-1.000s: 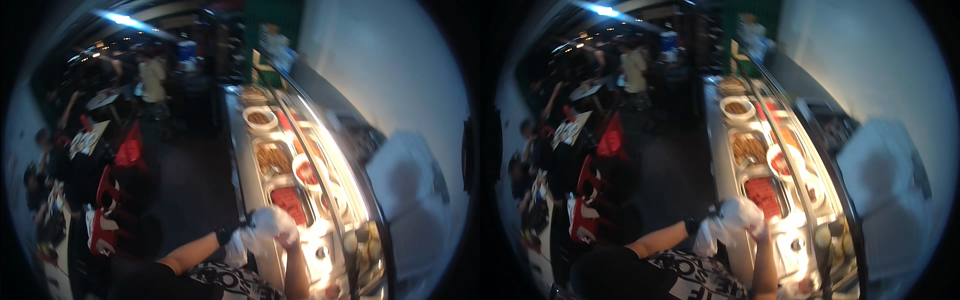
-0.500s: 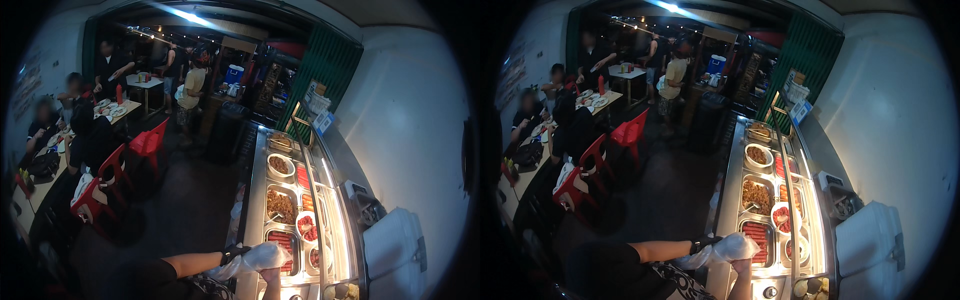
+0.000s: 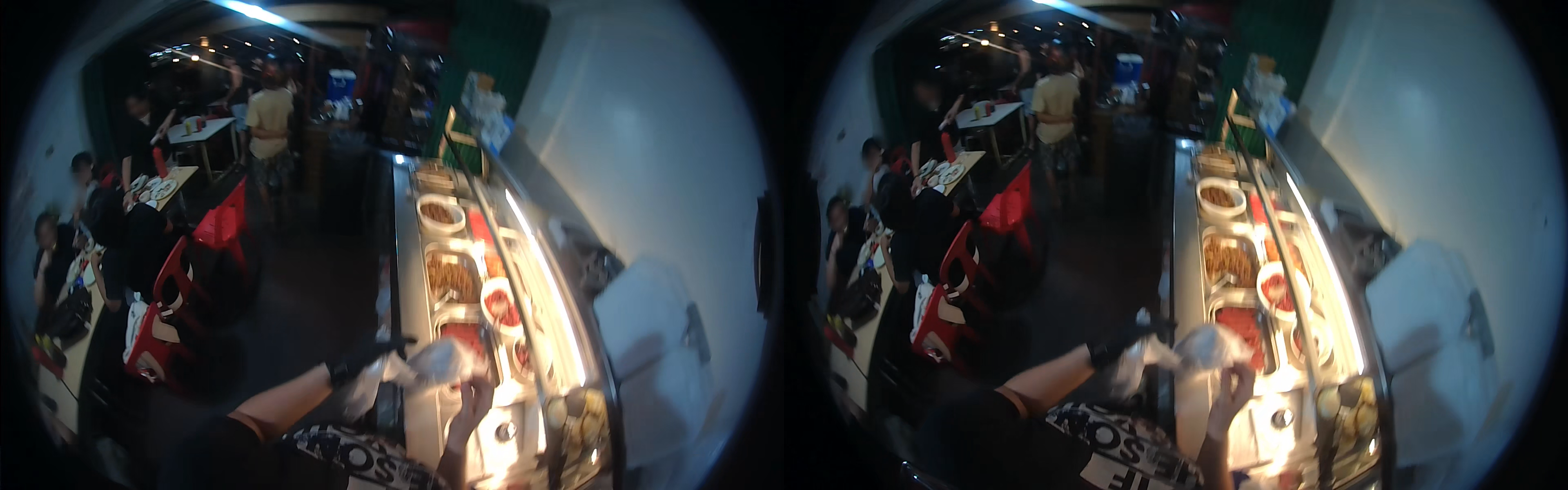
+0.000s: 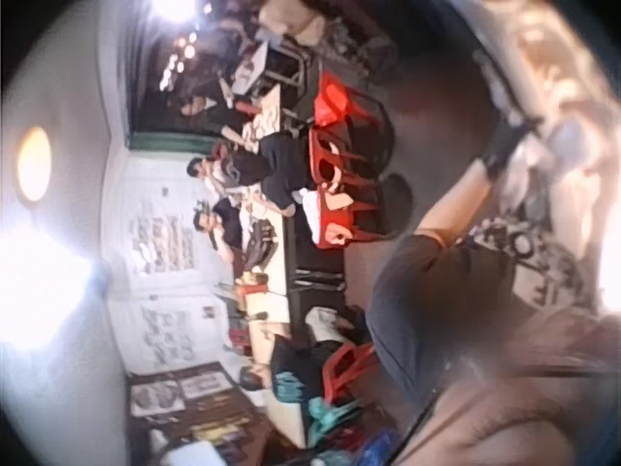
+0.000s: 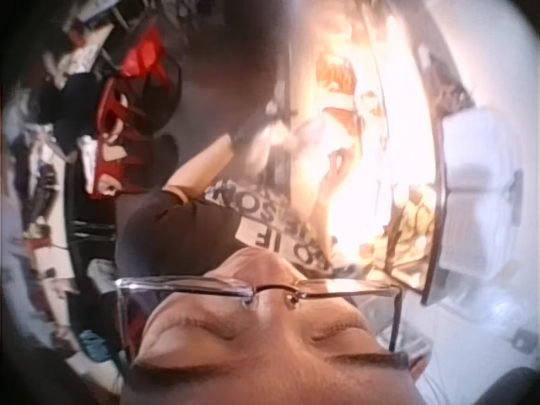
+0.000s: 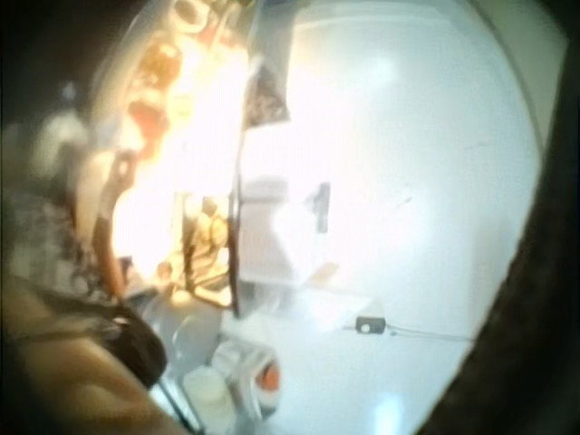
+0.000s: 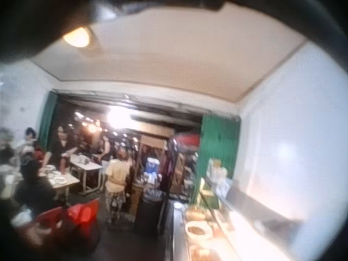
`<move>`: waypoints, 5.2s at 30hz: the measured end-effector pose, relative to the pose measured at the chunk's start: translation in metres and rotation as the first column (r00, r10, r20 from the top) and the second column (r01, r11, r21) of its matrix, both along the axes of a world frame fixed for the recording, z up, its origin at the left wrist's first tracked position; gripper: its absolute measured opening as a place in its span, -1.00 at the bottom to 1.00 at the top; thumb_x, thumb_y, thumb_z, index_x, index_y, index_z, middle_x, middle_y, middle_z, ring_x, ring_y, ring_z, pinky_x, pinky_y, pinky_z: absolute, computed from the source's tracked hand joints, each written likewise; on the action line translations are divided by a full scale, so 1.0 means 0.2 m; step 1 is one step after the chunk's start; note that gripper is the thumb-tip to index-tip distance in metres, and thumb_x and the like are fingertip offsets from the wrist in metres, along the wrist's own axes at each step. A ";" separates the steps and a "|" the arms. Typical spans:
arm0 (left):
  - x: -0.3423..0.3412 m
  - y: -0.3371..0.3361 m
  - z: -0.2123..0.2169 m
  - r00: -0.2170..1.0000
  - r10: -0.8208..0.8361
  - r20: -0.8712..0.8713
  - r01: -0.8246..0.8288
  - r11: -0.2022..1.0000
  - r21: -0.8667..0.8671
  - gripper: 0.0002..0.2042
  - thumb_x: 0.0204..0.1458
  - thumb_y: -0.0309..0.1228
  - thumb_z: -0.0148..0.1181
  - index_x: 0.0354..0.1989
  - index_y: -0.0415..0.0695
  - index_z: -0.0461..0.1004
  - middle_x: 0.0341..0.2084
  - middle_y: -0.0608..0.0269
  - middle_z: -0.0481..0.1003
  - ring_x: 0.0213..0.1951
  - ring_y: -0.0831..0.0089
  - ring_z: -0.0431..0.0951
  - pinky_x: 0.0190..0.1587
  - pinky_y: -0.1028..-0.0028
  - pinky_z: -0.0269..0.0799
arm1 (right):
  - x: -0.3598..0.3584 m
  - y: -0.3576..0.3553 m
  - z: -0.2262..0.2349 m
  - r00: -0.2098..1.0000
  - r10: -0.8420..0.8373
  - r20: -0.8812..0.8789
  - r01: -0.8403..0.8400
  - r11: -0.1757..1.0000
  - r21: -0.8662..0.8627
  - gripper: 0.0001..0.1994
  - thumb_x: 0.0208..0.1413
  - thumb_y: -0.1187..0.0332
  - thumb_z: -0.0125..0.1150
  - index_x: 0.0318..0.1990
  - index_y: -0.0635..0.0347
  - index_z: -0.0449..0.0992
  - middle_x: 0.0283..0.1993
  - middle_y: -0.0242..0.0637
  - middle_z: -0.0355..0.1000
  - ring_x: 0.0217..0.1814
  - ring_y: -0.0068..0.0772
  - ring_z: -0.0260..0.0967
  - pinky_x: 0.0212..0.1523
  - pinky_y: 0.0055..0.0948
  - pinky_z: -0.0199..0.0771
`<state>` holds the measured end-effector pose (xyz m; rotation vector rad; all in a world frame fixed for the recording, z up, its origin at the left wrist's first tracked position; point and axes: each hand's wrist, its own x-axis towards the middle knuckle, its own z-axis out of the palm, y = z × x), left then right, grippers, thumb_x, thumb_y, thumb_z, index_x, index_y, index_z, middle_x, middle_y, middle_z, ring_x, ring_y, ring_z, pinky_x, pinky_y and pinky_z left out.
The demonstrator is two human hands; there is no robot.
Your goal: The person stands at a food counter and repeatedly scoops various cooked items from metal trays into a plastic bag using a spoon. The person then ties the bag and places it on the counter. The process is repeated multiple times with different food items.
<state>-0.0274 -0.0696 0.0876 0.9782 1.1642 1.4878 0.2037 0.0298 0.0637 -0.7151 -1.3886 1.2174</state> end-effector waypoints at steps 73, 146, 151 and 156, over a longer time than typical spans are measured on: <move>0.34 -0.17 0.30 0.980 0.162 -0.111 -0.152 0.984 0.095 -0.78 0.21 -0.26 -0.02 -0.15 -0.14 0.39 -0.31 0.35 0.42 -0.25 0.60 0.40 -0.19 0.56 0.34 | -0.01 -0.11 0.44 0.836 0.476 0.272 -0.506 0.861 0.049 -0.95 0.13 0.54 0.07 -0.29 0.36 0.42 -0.36 -0.21 0.42 -0.32 -0.44 0.44 -0.22 -0.57 0.39; 0.33 -0.07 0.18 0.968 0.144 -0.207 -0.156 0.987 -0.044 -0.76 0.17 -0.23 0.03 -0.37 -0.17 0.43 -0.49 0.42 0.38 -0.45 0.64 0.34 -0.37 0.59 0.28 | 0.02 -0.10 0.40 0.915 0.380 0.136 -0.403 0.855 0.327 -0.93 0.11 0.49 0.13 -0.32 0.31 0.41 -0.46 -0.28 0.45 -0.42 -0.44 0.46 -0.28 -0.50 0.42; 0.40 0.00 0.23 0.958 0.177 0.228 -0.122 0.964 -0.238 -0.65 0.16 -0.07 0.01 -0.19 -0.14 0.42 -0.35 0.26 0.46 -0.33 0.48 0.49 -0.23 0.50 0.43 | 0.06 -0.08 0.32 0.635 0.616 -0.467 -0.728 0.679 -0.094 -0.84 0.18 0.34 0.07 -0.40 0.18 0.32 -0.60 -0.40 0.31 -0.50 -0.49 0.38 -0.17 -0.41 0.40; 0.32 0.10 0.20 0.681 -0.172 0.711 0.311 0.948 -0.068 -0.44 0.13 0.01 -0.02 0.18 -0.12 0.23 -0.07 0.08 0.44 -0.07 0.35 0.49 -0.05 0.38 0.46 | 0.09 0.16 0.21 0.555 0.316 -0.769 -0.653 0.739 -0.167 -0.91 0.20 0.34 0.00 -0.23 0.12 0.36 -0.53 -0.42 0.37 -0.38 -0.57 0.37 -0.04 -0.31 0.39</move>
